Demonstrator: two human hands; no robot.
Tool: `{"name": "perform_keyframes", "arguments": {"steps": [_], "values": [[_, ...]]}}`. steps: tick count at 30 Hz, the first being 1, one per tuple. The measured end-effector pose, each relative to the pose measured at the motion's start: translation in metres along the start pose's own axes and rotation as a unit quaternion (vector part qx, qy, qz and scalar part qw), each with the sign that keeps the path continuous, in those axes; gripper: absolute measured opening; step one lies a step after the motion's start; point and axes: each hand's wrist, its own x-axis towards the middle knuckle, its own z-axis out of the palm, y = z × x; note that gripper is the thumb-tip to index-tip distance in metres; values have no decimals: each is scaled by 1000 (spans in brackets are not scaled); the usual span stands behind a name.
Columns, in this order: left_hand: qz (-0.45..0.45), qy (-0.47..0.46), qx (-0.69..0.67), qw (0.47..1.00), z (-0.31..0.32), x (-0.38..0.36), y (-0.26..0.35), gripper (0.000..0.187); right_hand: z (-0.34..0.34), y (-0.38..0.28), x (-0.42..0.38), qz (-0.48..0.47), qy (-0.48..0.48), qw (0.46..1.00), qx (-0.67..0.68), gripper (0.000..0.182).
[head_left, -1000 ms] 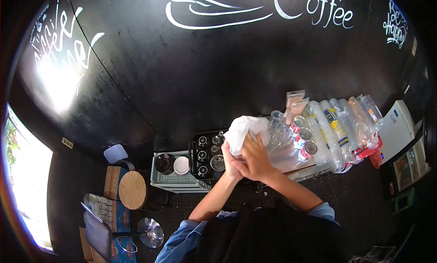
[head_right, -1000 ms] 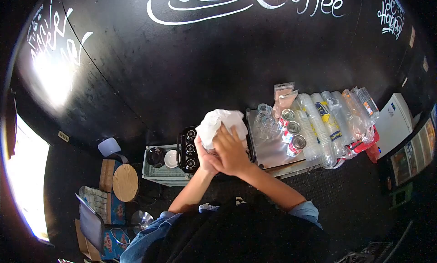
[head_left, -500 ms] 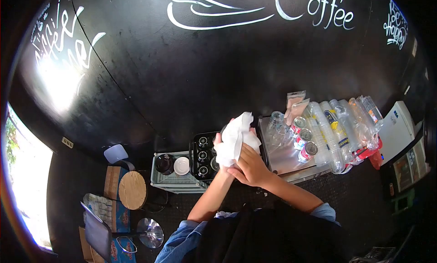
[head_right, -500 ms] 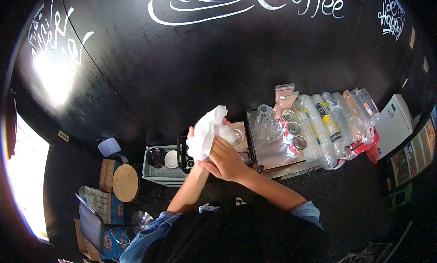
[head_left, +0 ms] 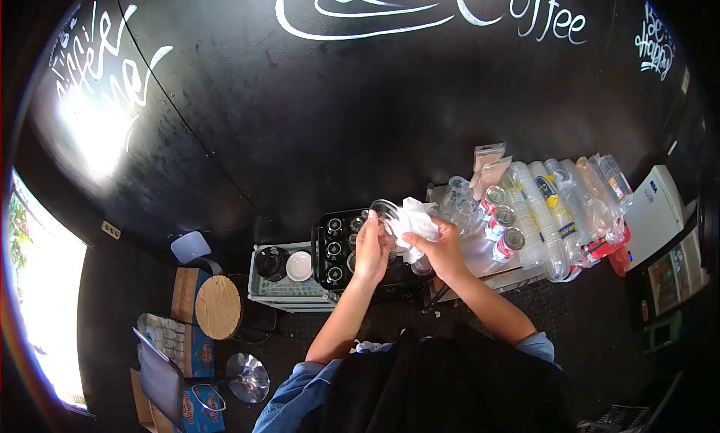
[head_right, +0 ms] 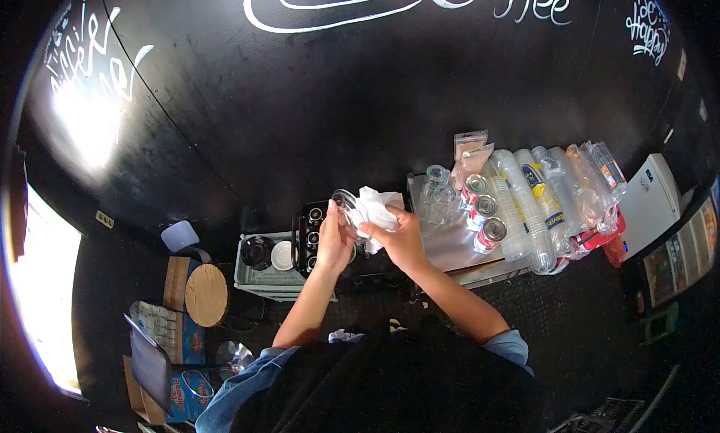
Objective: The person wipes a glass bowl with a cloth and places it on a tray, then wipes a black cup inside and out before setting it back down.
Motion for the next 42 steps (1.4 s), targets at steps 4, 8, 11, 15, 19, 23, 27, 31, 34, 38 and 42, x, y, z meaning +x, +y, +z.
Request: {"name": "perform_keyframes", "arguments": {"steps": [4, 8, 11, 15, 19, 23, 27, 31, 34, 38, 42], "values": [[2, 65, 70, 995, 12, -14, 8, 26, -11, 16, 9, 127, 29, 979, 158, 17], [0, 58, 0, 998, -26, -8, 4, 20, -45, 37, 28, 178, 96, 951, 234, 16], [-12, 119, 28, 992, -63, 5, 0, 23, -69, 41, 40, 146, 125, 943, 271, 14], [-36, 125, 151, 980, -89, 39, -23, 31, -87, 63, 36, 150, 143, 937, 282, 14], [82, 28, 500, 861, -112, 87, -70, 27, -89, 83, 16, 198, 167, 924, 283, 16], [112, -52, 676, 727, -120, 112, -103, 32, -95, 93, -11, 233, 216, 916, 244, 20], [64, -131, 767, 625, -142, 127, -134, 47, -113, 95, -32, 258, 208, 916, 226, 23], [36, -177, 812, 555, -160, 133, -157, 50, -128, 105, -46, 265, 228, 910, 224, 25], [17, -207, 828, 521, -164, 133, -168, 47, -130, 107, -48, 267, 233, 908, 222, 25], [96, -236, 833, 492, -177, 131, -187, 48, -134, 115, -54, 270, 227, 908, 226, 26], [116, -227, 836, 486, -181, 127, -194, 48, -125, 105, -50, 274, 230, 908, 219, 28]]}}
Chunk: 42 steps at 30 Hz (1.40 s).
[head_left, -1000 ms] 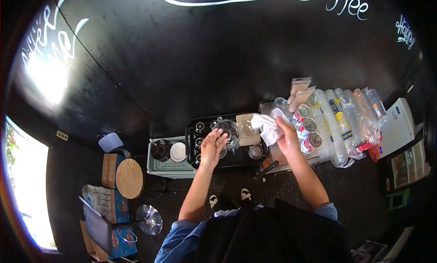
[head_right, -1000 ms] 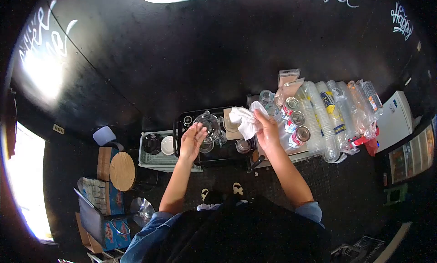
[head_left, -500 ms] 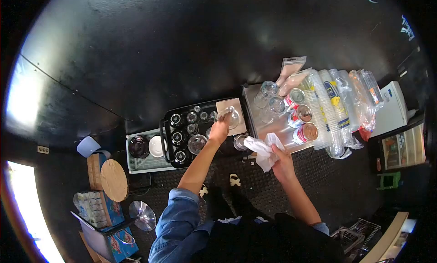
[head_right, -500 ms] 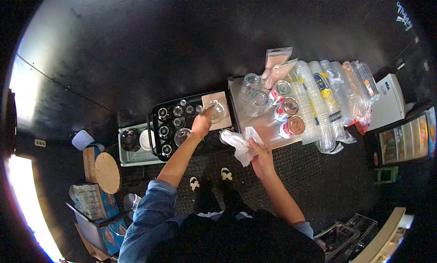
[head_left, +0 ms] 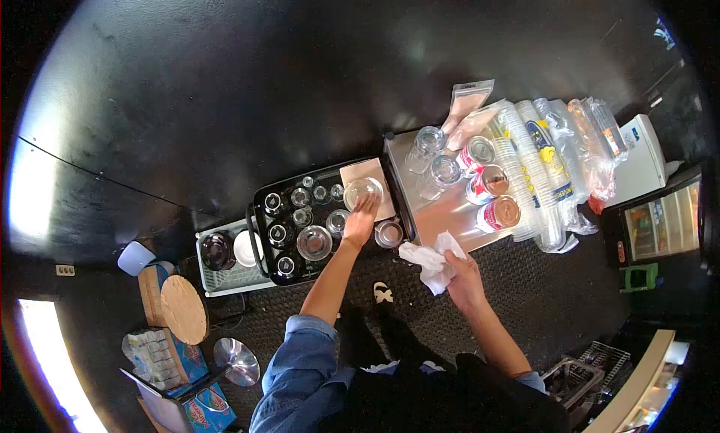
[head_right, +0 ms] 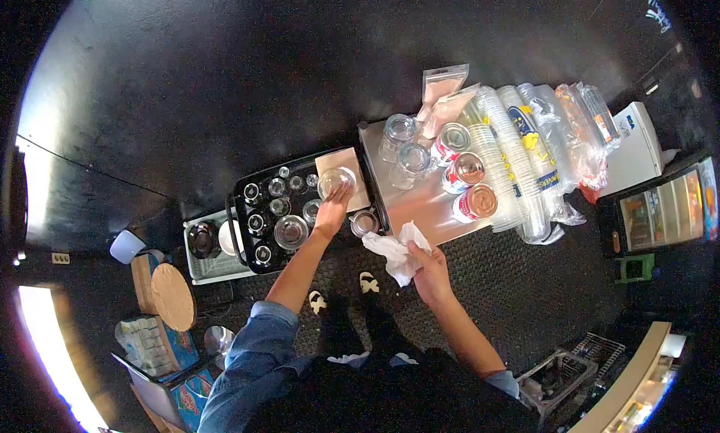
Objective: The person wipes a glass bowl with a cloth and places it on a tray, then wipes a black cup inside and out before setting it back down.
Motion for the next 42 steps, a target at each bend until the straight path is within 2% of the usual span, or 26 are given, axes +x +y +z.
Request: {"name": "perform_keyframes", "arguments": {"steps": [9, 11, 12, 16, 18, 20, 22, 24, 28, 29, 30, 32, 33, 34, 36, 37, 38, 41, 42], "values": [[11, 28, -12, 999, 14, -5, -5, 49, 7, 8, 2, 14, 12, 1000, -4, 27], [0, 34, -80, 996, 8, -8, -3, 46, 13, 11, 3, 30, 5, 999, -14, 27], [24, 20, -4, 999, 3, -11, -4, 42, 16, 14, 5, 30, 10, 999, -17, 27], [-80, 180, -180, 964, -49, -47, 5, 40, 42, 30, 11, 25, -5, 1000, -17, 28], [-132, 216, -196, 947, -69, -82, -9, 40, 53, 41, 15, 26, -24, 999, -13, 27], [-212, 259, -123, 934, -78, -119, -30, 34, 52, 61, 25, 72, -63, 995, 5, 28], [-287, 255, -88, 919, -85, -154, -53, 37, 63, 76, 27, 91, -64, 994, 9, 28], [-300, 212, -82, 927, -86, -175, -70, 39, 76, 90, 30, 112, -70, 991, 7, 24], [-192, 111, -87, 971, -73, -176, -86, 51, 99, 106, 31, 129, -97, 987, -4, 29], [-174, 70, -52, 981, -66, -171, -90, 62, 106, 107, 29, 122, -78, 989, -3, 28], [-173, 70, -55, 981, -61, -164, -90, 62, 110, 109, 28, 121, -76, 990, -5, 28], [-240, -1, 24, 970, -52, -149, -89, 70, 114, 111, 27, 117, -70, 991, -11, 28], [-232, 1, 42, 972, -50, -145, -91, 73, 114, 111, 26, 115, -67, 991, -14, 28], [-230, 2, 39, 972, -47, -140, -93, 73, 114, 111, 24, 114, -55, 992, -11, 28], [-263, -108, 113, 952, -41, -135, -95, 69, 112, 112, 21, 111, -41, 993, -7, 28], [-254, -56, 138, 956, -38, -135, -97, 56, 109, 112, 21, 106, -44, 993, -11, 27], [-249, -57, 138, 957, -35, -135, -100, 56, 107, 111, 20, 101, -47, 994, -14, 26], [-278, -58, 134, 949, -40, -130, -102, 35, 102, 110, 16, 98, -30, 995, -17, 24], [-273, -59, 135, 951, -40, -129, -101, 35, 101, 111, 15, 96, -27, 995, -14, 24]]}}
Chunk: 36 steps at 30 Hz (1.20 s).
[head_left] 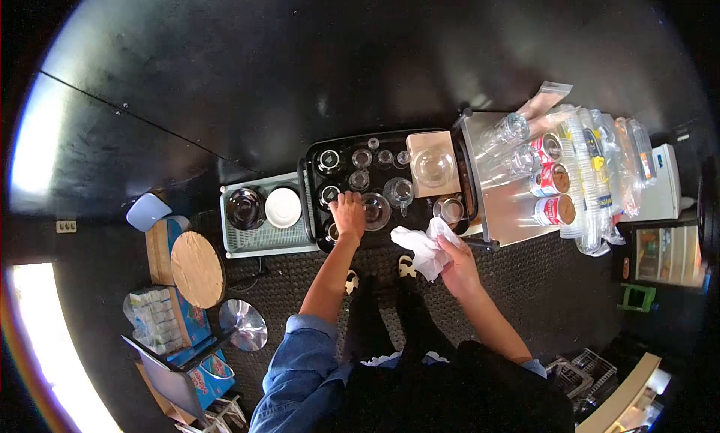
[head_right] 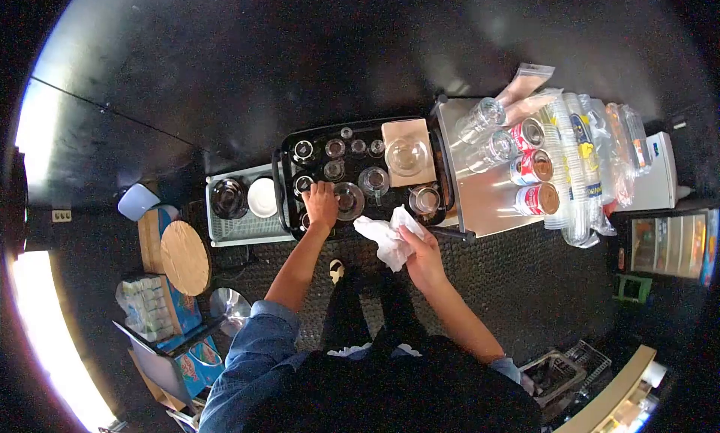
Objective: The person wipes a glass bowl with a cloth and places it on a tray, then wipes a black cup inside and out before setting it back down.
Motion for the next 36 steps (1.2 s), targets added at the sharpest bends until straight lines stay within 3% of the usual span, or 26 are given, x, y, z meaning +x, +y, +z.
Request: {"name": "perform_keyframes", "arguments": {"steps": [10, 14, 18, 21, 22, 24, 25, 26, 28, 31, 32, 34, 35, 36], "values": [[-39, 0, -103, 994, -6, -3, -1, 26, -7, 1, -3, 15, 13, 999, 46, 22], [-29, 16, -185, 982, -21, -11, -3, 22, -1, -5, -7, 13, 3, 998, 61, 20], [-92, -2, -339, 936, -15, -16, -10, 22, -7, -13, -9, 1, -23, 997, 68, 20], [-35, 130, -409, 903, -8, -13, -20, 12, -14, -24, -14, -5, -40, 996, 74, 20], [-35, 137, -407, 903, -12, -16, -20, 12, -15, -29, -16, -16, -41, 996, 73, 20], [-113, 9, -518, 848, -35, -30, -19, 24, -15, -41, -22, -31, -51, 995, 76, 20], [-130, 6, -615, 778, -55, -41, -12, 22, -16, -48, -27, -55, -59, 995, 62, 21], [-148, -7, -737, 659, -59, -48, -7, 21, -16, -55, -31, -79, -67, 993, 50, 21], [-177, -49, -794, 580, -107, -66, 14, 18, -16, -70, -31, -141, -68, 987, 30, 24], [-153, -84, -867, 468, -152, -86, 44, 23, 11, -100, -43, -322, -33, 943, -85, 24], [-154, -109, -884, 427, -165, -91, 54, 17, 21, -111, -51, -403, -43, 894, -192, 23], [-59, -162, -937, 303, -188, -95, 71, 11, 45, -121, -68, -560, -70, 762, -319, 22], [-17, -174, -939, 296, -205, -99, 81, 7, 59, -128, -81, -605, -119, 695, -370, 24], [86, -178, -944, 263, -214, -100, 87, 18, 63, -128, -83, -636, -174, 622, -422, 25]]}}
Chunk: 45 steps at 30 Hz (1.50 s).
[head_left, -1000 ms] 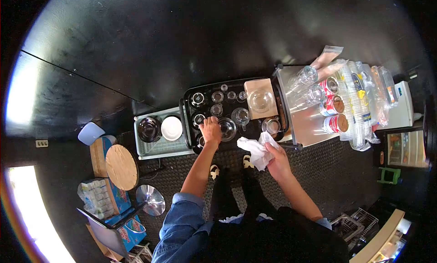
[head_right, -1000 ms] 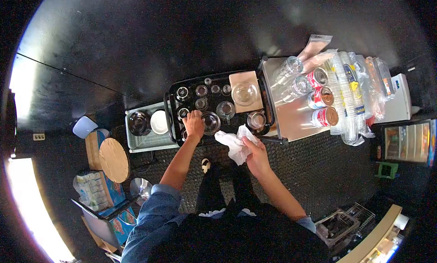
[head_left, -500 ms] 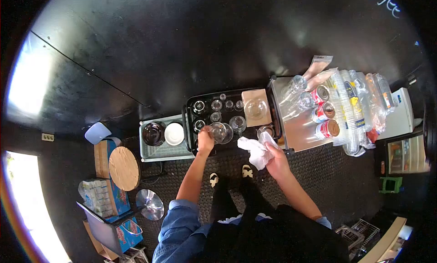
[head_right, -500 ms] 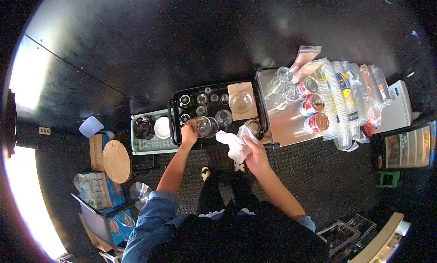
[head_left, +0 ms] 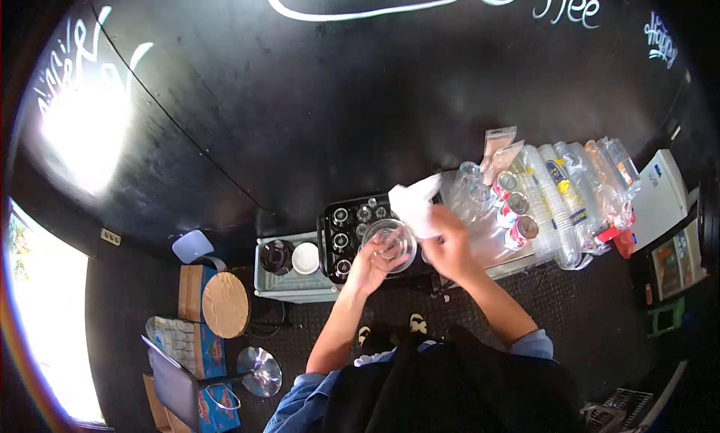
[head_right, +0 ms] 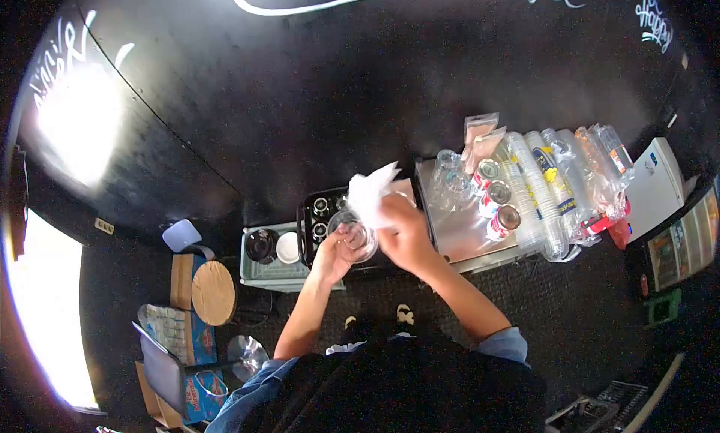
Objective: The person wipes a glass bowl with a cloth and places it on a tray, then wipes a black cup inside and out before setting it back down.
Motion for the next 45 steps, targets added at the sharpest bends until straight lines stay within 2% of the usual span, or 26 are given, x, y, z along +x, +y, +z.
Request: {"name": "perform_keyframes", "arguments": {"steps": [2, 3, 4, 5, 7, 13, 16, 18, 20, 21, 22, 23, 26, 27, 28, 30, 32, 33, 34, 36, 37, 38, 40, 42, 44, 45], "values": [[5, 45, -12, 999, 36, -2, 5, 31, 0, -20, 6, -107, -184, 968, -134, 26], [9, -90, -125, 988, 37, -2, 7, 40, 3, -25, 2, -120, -231, 951, -166, 28], [34, 18, -142, 989, 38, -3, 6, 44, 5, -27, -1, -132, -279, 930, -199, 31], [39, -5, -169, 985, 38, -6, 5, 47, 5, -29, -2, -157, -286, 921, -211, 38], [64, -33, -218, 973, 48, -10, 2, 57, -3, -38, 3, -156, -293, 922, -201, 39], [84, -49, -241, 966, 65, 13, -11, 57, -20, -47, 6, -155, -287, 933, -153, 44], [69, -70, -222, 970, 80, 13, -15, 56, -32, -51, 11, -86, -279, 951, -106, 43], [63, -67, -194, 977, 78, 16, -21, 55, -39, -51, 15, -53, -213, 974, -59, 40], [63, -184, -227, 954, 67, 27, -33, 56, -36, -51, 16, -29, -229, 971, -61, 45], [136, -27, 14, 990, 82, 21, -42, 53, -25, -47, 14, -54, -233, 958, -158, 49], [131, -29, 13, 991, 87, 19, -45, 53, -16, -43, 12, -77, -234, 936, -253, 53], [129, -43, -6, 991, 91, 18, -47, 52, -12, -36, 11, -33, -253, 931, -260, 61], [136, -89, -64, 985, 102, 25, -47, 52, -8, -40, 0, -44, -245, 939, -236, 64], [139, -102, -82, 982, 103, 27, -46, 52, -11, -48, -5, -40, -276, 940, -197, 68], [137, 23, -18, 990, 101, 41, -39, 52, -17, -57, -10, -61, -307, 928, -204, 70], [106, -29, -103, 989, 97, 39, -30, 53, -24, -54, -16, -60, -310, 923, -219, 72], [100, -190, -138, 967, 89, 42, -36, 58, -26, -47, -10, -40, -277, 923, -263, 72], [128, -109, -89, 982, 109, 30, -39, 58, -27, -44, -7, -16, -241, 921, -307, 73], [128, -108, -89, 982, 105, 32, -43, 58, -26, -44, -5, -15, -242, 921, -306, 73], [190, 23, 120, 974, 96, 38, -47, 57, -18, -43, 1, -40, -238, 940, -242, 73], [169, -32, 118, 978, 119, 39, -27, 52, -18, -48, 1, -68, -247, 943, -213, 69], [164, -51, -41, 984, 113, 46, -20, 55, -19, -50, -1, -70, -248, 944, -208, 69], [128, -47, -108, 985, 124, 38, -6, 58, -28, -49, -6, -90, -260, 951, -143, 61], [94, -27, -146, 984, 118, 37, -7, 61, -35, -35, -4, -87, -244, 960, -106, 53], [87, -18, -145, 985, 116, 37, -11, 60, -39, -25, -1, 33, -260, 962, -77, 47], [87, -15, -128, 988, 116, 38, -13, 60, -40, -34, 8, 3, -262, 958, -118, 50]]}}
